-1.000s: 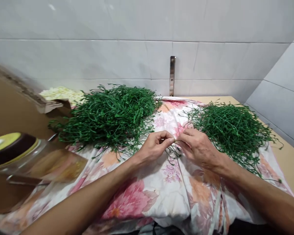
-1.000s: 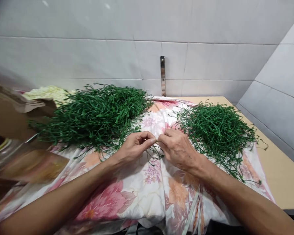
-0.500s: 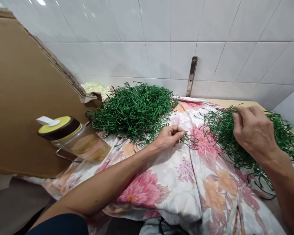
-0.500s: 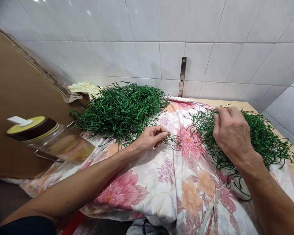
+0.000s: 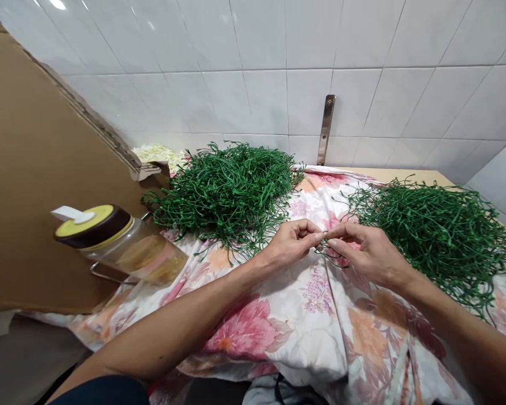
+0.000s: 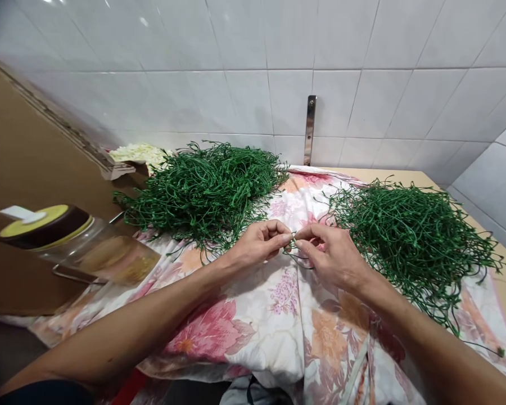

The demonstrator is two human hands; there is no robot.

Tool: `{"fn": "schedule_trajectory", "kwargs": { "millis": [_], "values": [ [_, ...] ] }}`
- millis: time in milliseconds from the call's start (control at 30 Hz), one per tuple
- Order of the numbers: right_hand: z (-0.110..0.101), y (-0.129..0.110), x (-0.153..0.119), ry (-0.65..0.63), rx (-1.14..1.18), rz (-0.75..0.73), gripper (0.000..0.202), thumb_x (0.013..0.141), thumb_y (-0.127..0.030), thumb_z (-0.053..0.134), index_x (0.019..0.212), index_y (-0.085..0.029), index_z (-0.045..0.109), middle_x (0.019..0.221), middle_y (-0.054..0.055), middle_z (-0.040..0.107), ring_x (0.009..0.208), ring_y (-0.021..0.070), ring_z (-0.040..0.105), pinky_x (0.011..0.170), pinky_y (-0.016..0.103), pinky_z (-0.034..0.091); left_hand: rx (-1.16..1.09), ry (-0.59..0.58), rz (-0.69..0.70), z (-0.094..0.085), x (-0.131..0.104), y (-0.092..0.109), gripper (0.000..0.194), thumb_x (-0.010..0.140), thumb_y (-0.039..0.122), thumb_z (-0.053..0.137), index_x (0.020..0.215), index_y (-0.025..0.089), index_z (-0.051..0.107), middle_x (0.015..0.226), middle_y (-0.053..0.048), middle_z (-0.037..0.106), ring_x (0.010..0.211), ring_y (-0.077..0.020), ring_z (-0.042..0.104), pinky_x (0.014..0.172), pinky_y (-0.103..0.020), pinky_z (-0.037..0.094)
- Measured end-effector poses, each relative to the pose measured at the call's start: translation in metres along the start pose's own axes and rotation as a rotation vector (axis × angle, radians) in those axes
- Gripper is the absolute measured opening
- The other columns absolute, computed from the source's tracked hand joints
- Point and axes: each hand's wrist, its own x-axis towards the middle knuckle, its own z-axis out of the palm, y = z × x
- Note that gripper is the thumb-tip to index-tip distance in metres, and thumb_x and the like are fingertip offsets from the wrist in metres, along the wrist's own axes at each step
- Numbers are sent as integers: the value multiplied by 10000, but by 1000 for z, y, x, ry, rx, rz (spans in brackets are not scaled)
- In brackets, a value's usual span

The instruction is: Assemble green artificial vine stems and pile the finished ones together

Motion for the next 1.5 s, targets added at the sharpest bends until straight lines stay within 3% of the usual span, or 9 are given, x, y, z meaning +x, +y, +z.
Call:
{"fn": "schedule_trajectory", "kwargs": {
  "millis": [133, 367, 533, 767, 1133, 1233, 1500],
  "values": [
    [3, 6, 2, -52, 52, 62, 172, 886, -286, 663, 989, -182, 753, 904, 50, 760, 782, 168, 668, 714, 284, 501, -9, 23, 11, -1, 0, 2, 414, 774, 525, 761, 825, 131, 643, 585, 39, 518, 484, -58, 388, 480, -212, 272],
    [8, 6, 4, -121, 233, 158, 303, 883, -374, 682, 1060, -135, 734, 766, 30, 686, 617, 123, 528, 550, 251, 381, -5, 38, 46, 2, 1, -3, 398, 793, 521, 753, 804, 140, 638, 615, 14, 547, 552, -83, 449, 522, -216, 323],
    [10, 5, 5, -145, 260, 142, 232, 881, -339, 657, 952, -133, 735, 782, 33, 677, 646, 122, 535, 590, 254, 390, 101, 54, 166, 2, 0, -8, 311, 850, 437, 706, 822, 133, 647, 755, -31, 626, 687, -119, 543, 631, -239, 411],
    [11, 5, 4, -109, 269, 126, 213, 857, -346, 689, 790, -154, 627, 733, 11, 616, 655, 121, 526, 591, 243, 409, 239, 31, 214, 0, -4, -9, 266, 927, 396, 616, 870, 139, 651, 791, -27, 625, 718, -128, 540, 666, -257, 404],
    [18, 14, 3, -216, 339, 101, 338, 951, -460, 603, 816, -150, 601, 694, -13, 531, 609, 102, 438, 546, 240, 340, 257, 60, 237, 1, -4, -13, 251, 931, 391, 608, 854, 152, 613, 755, -2, 573, 695, -120, 493, 654, -252, 376],
    [16, 12, 3, -217, 301, 94, 318, 960, -437, 585, 824, -151, 609, 695, -12, 542, 606, 105, 443, 553, 245, 343, 206, 43, 216, 1, -3, -11, 258, 918, 396, 624, 849, 148, 621, 761, -11, 580, 703, -123, 500, 659, -250, 388],
    [7, 7, 2, -153, -74, 14, 267, 970, -349, 557, 780, -173, 624, 693, -9, 592, 627, 126, 481, 586, 262, 330, 141, -36, 109, -3, 3, -10, 233, 851, 363, 677, 792, 138, 659, 740, -38, 611, 698, -139, 517, 645, -255, 408]
  ]
}}
